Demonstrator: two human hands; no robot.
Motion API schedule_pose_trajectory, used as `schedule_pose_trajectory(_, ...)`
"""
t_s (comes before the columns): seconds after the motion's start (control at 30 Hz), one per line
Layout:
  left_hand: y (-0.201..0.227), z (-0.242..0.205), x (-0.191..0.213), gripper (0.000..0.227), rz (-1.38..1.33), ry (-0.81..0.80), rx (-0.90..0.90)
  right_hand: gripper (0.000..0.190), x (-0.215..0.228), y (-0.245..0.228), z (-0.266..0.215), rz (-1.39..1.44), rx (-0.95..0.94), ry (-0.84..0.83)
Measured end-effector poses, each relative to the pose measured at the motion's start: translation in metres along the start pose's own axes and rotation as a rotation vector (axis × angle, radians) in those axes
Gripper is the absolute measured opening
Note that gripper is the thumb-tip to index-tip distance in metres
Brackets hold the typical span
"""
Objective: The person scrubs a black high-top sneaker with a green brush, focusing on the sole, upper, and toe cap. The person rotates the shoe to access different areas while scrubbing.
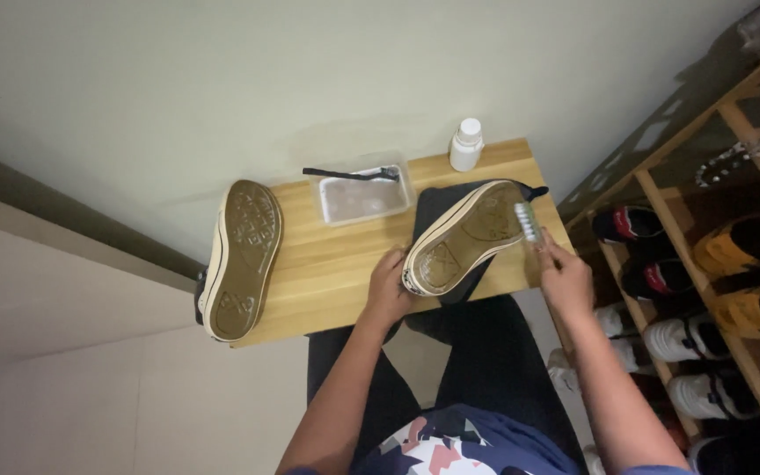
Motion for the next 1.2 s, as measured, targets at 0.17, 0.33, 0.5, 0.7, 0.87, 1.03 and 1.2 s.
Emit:
schedule_pose_trajectory(0.17, -0.008, -0.003, -0.002, 0.02, 0.023, -0.041, 0.047, 0.036, -0.001, -0.027, -0.02, -0.031, 0.023, -0.08)
schedule_pose_trajectory(0.33, -0.008, -0.005, -0.002, 0.02, 0.016, -0.027, 0.034, 0.035, 0.005, 0.002, -0.004, -0.034, 0.027, -0.015)
schedule_pose_trajectory(0.5, 0.013, 0.006, 0.01, 0.015, -0.036, -0.036, 0.066, 0.037, -0.008, -0.012, -0.019, -0.063, 0.055, -0.001)
schedule_pose_trajectory(0.7, 0.01, 0.003, 0.01, 0.019, 0.006, -0.047, 0.088, 0.033, 0.005, 0.014, -0.009, -0.049, -0.013, 0.019)
schedule_pose_trajectory(0.87, -0.008, 0.0, 0.0, 0.015, -0.027, -0.052, 0.102, 0.036, 0.003, -0.006, -0.021, 0.037, 0.049, 0.011)
schedule_pose_trajectory(1.03, 0.04, 0.011, 0.025, 0.014, -0.107, -0.041, 0.077, 0.038, 0.003, 0.01, -0.008, -0.02, 0.052, 0.016)
schedule_pose_trajectory(1.2, 0.017, 0.008, 0.016, 0.028, -0.052, -0.005, 0.077, 0.038, 0.002, 0.037, 0.009, -0.04, -0.024, -0.028)
Point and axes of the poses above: each hand's wrist, its own z-axis towards the middle knuckle, its own x-axis out of the back of the hand, y = z × x, the point moved 7 cm from there along z, towards the middle knuckle, and after that the axes turned 1 degree about -z, right-handed, at the moved point
